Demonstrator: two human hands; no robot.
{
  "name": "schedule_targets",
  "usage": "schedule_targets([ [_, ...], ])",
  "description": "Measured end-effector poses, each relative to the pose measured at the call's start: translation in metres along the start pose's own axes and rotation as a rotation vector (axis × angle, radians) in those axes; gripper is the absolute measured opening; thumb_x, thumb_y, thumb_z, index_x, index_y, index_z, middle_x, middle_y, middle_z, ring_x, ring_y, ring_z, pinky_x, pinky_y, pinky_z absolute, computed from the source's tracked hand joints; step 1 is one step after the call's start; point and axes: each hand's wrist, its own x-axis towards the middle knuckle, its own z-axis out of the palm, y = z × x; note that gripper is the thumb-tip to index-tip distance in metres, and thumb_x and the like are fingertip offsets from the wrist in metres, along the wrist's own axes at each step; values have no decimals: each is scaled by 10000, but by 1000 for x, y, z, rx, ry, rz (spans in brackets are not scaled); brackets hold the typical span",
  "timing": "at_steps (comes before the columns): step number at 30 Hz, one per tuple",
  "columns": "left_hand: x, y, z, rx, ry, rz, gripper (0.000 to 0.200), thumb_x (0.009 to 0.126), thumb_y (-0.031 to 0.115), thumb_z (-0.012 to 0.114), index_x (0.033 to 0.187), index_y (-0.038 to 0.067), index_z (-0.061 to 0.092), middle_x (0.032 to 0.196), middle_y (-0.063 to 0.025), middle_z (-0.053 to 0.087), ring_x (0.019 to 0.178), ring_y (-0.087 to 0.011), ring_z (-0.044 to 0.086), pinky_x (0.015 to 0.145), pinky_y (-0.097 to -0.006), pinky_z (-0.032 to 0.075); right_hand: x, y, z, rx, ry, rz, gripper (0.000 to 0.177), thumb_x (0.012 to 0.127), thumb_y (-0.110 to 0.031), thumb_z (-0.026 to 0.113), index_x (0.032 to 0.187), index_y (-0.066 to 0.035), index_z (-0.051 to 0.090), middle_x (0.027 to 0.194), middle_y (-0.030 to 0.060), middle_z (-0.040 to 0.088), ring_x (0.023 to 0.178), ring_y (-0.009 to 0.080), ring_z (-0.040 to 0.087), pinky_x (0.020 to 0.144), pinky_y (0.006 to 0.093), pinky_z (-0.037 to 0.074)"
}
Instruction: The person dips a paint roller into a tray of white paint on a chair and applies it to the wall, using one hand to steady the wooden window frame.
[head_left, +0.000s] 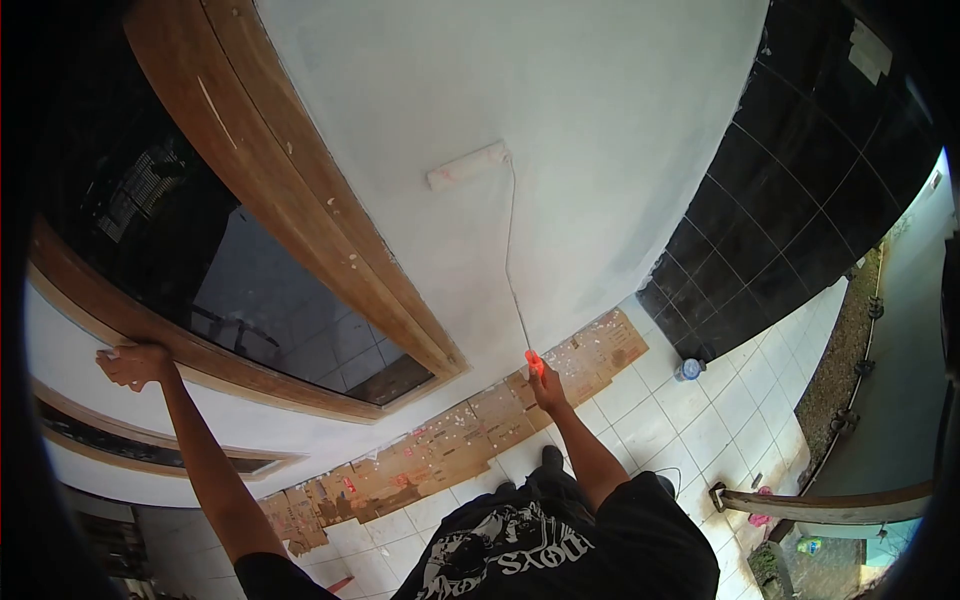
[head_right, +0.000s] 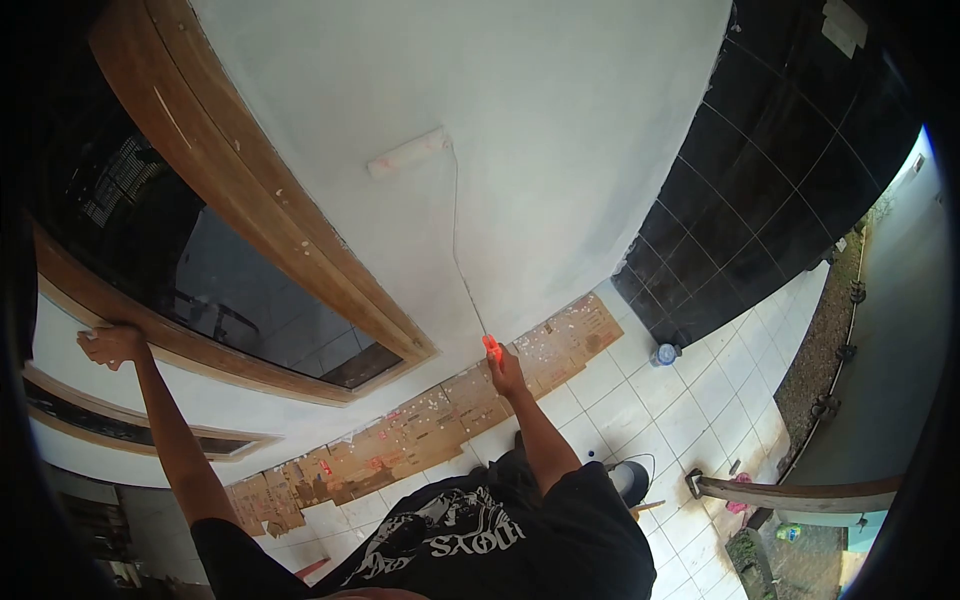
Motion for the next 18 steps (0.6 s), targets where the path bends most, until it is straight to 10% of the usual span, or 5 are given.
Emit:
schedule_targets([
  [6, 1, -6, 3, 47, 6, 21, 866, 921, 728, 91, 1399, 80, 410, 1404, -209, 424, 1313, -400, 378, 974, -708, 239, -112, 70, -34, -232, -106, 239, 656, 988, -554, 400, 1348, -17, 509, 871, 218, 683, 844, 410, 674, 715, 461, 501],
  [18, 5, -19, 8, 105, -26, -17, 894, 903, 761, 74, 1402, 97, 406, 1387, -208, 412, 1301, -411, 373, 960, -723, 236, 73, -16, -43, -70, -118, -65, 459, 995, -471, 472, 1071, -23, 546, 699, 187, 614, 663, 378, 642, 564, 438, 445],
])
